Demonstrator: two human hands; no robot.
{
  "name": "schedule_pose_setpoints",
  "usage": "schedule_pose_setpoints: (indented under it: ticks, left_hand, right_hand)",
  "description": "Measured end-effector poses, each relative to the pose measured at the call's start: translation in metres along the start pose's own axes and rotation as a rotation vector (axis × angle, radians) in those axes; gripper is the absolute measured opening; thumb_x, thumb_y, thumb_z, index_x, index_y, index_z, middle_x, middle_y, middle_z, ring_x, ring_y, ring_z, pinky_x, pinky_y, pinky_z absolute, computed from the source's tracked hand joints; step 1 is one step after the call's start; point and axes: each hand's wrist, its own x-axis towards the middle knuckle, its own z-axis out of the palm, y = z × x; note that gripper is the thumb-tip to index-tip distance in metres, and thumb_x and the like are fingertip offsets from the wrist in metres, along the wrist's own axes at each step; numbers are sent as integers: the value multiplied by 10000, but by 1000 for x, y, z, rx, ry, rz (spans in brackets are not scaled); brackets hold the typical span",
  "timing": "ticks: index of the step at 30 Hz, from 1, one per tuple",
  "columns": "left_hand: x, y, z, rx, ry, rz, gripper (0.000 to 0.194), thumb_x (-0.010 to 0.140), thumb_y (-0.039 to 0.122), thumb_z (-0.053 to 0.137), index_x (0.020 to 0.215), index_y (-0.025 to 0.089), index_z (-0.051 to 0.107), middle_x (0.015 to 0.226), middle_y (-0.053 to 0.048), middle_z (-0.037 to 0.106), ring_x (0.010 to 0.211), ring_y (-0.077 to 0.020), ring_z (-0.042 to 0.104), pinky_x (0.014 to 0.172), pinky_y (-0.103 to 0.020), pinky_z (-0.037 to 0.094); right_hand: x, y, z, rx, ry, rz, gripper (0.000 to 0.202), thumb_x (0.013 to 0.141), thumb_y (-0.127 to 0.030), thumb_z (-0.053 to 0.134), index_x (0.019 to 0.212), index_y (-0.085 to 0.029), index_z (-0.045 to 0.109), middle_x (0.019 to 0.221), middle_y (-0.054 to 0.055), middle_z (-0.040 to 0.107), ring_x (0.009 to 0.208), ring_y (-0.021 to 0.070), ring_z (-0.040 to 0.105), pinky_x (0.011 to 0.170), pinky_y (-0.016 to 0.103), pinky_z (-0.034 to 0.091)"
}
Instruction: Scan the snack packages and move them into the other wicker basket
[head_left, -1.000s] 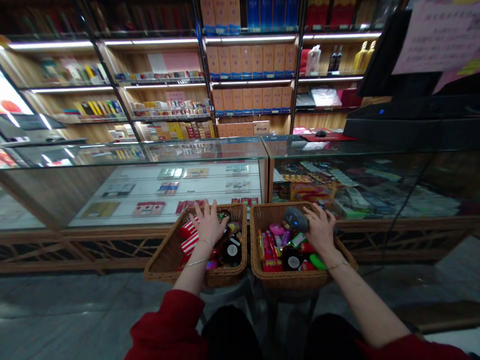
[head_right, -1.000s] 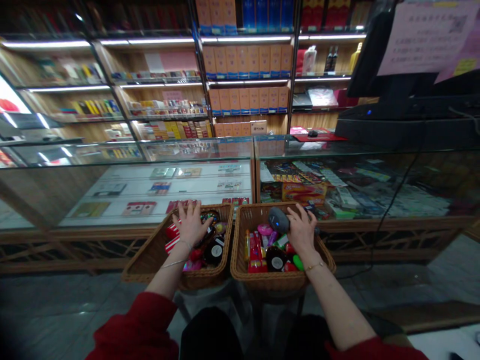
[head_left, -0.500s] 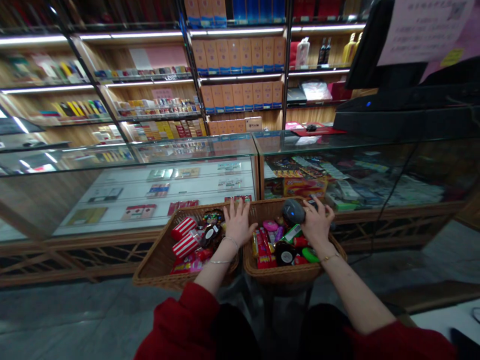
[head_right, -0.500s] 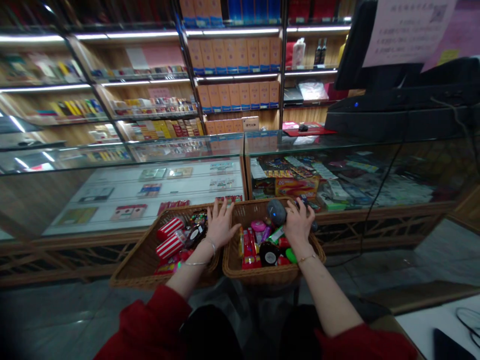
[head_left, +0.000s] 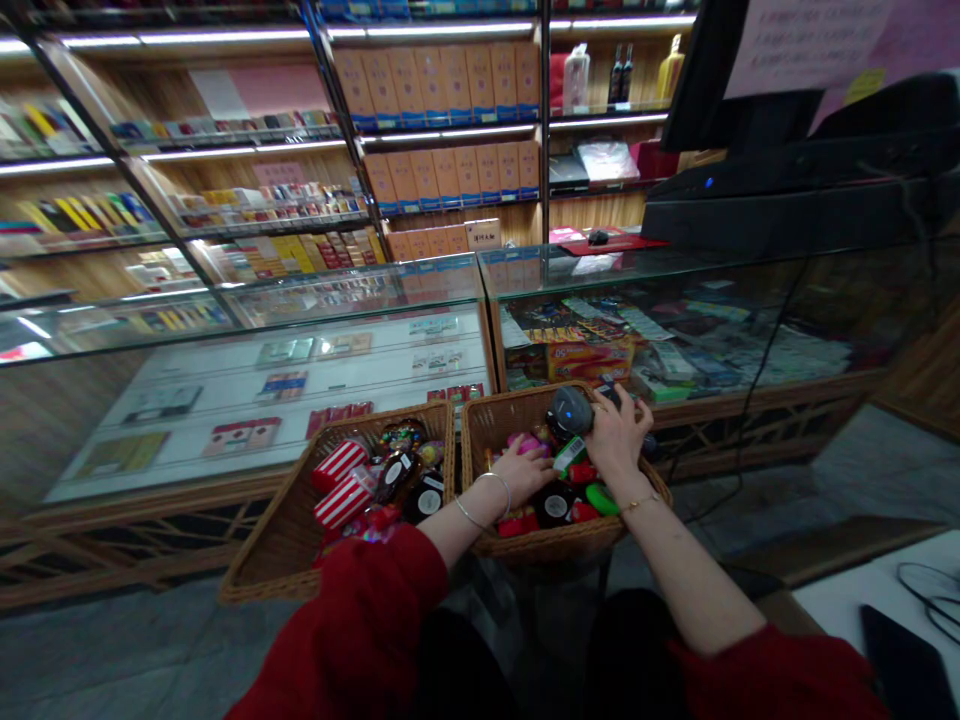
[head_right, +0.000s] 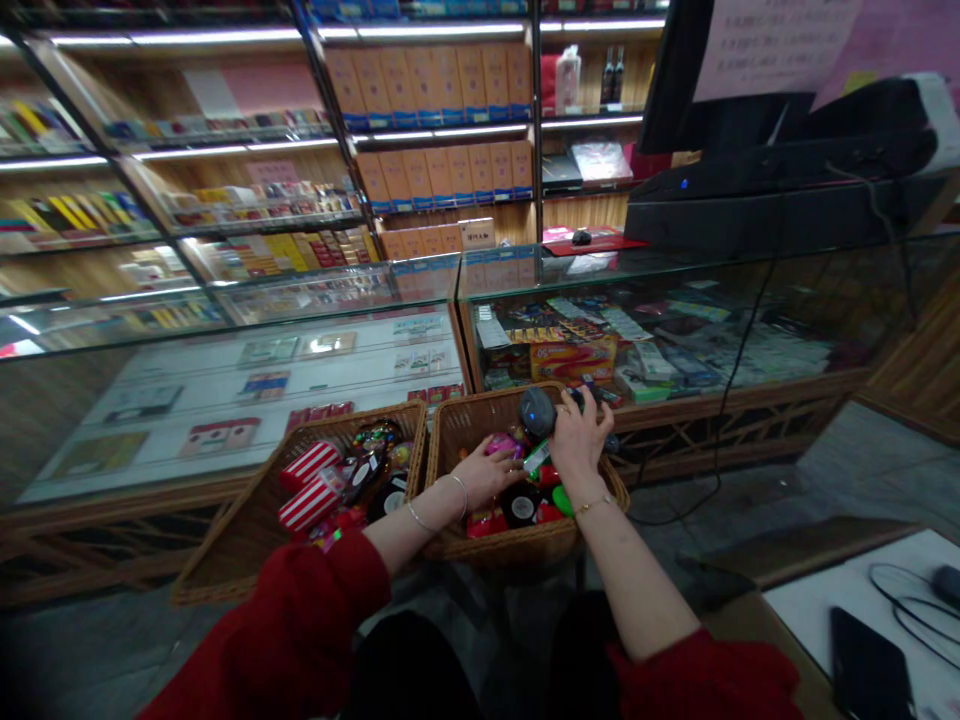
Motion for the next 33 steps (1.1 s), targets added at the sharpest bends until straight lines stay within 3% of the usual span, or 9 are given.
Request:
schedule_pose_setpoints:
  ticks: [4, 7, 14, 19, 23, 25, 28, 33]
  left_hand:
    - [9, 4, 10, 75, 63, 87, 311, 920, 147, 523, 1200, 243, 621, 1043, -63, 743, 991, -200, 652, 1062, -478, 369]
    - [12, 5, 14, 121, 89, 120, 307, 936, 153, 495, 1208, 229, 615, 996, -69, 740, 879, -191, 660, 1029, -469, 380]
    - [16, 6, 14, 170, 102, 156, 288, 963, 164, 435, 1178, 197, 625, 948, -65, 736, 842, -193, 647, 1013, -457, 394]
    - [9, 4, 3, 156, 109, 128, 274, 954, 157, 454, 1153, 214, 633, 906, -50, 736, 878, -189, 651, 1084, -483, 340]
    - [-6, -6, -14, 99, 75, 42, 327, 892, 179, 556, 1213, 206, 612, 1048, -64, 739, 1000, -215, 657, 1160, -536, 243]
    - [-16, -17, -24, 56, 73, -33, 501, 824, 267, 659, 1309, 195, 550, 1184, -93, 706, 1115, -254, 626, 1180, -570, 191]
    - [-27, -36, -36, 24, 150, -248, 686, 762, 347, 728, 1389, 229, 478, 1264, -100, 671, 1205, -278, 583, 1196, -604, 110]
    - [-31, -58, -42, -3, 321, -610, 669, 750, 333, 742, 1372, 263, 505, 1282, -108, 661, 1208, -301, 581, 1189, -639, 108]
  right_hand:
    - [1, 1, 1, 20, 1, 12, 285, 786, -101, 458, 919, -204, 688, 1207, 81, 705, 1327, 289, 365, 1044, 543, 167]
    - [2, 1, 0, 37, -5, 26, 285, 797, -106, 451, 922, -202, 688, 1213, 79, 703, 1330, 287, 364, 1043, 539, 169]
    - [2, 0, -2, 48, -11, 39, 269, 789, -118, 462, 914, -204, 684, 1221, 80, 698, 1337, 288, 359, 1054, 547, 162]
    - [3, -2, -4, 34, -10, 61, 284, 785, -101, 454, 918, -202, 684, 1196, 80, 708, 1318, 279, 382, 1045, 545, 186]
    - [3, -2, -5, 34, 5, 79, 253, 789, -122, 468, 903, -201, 680, 1182, 69, 716, 1315, 276, 392, 1044, 532, 192]
    - [3, -2, -4, 39, 21, 90, 238, 786, -135, 483, 906, -200, 678, 1180, 61, 718, 1311, 273, 398, 1045, 528, 190]
    - [2, -4, -5, 50, 47, 84, 234, 777, -134, 497, 908, -199, 680, 1183, 59, 718, 1305, 272, 410, 1041, 517, 196]
    - [1, -10, -9, 66, 14, -78, 245, 770, -114, 505, 910, -212, 680, 1207, 55, 711, 1304, 272, 427, 1043, 491, 201]
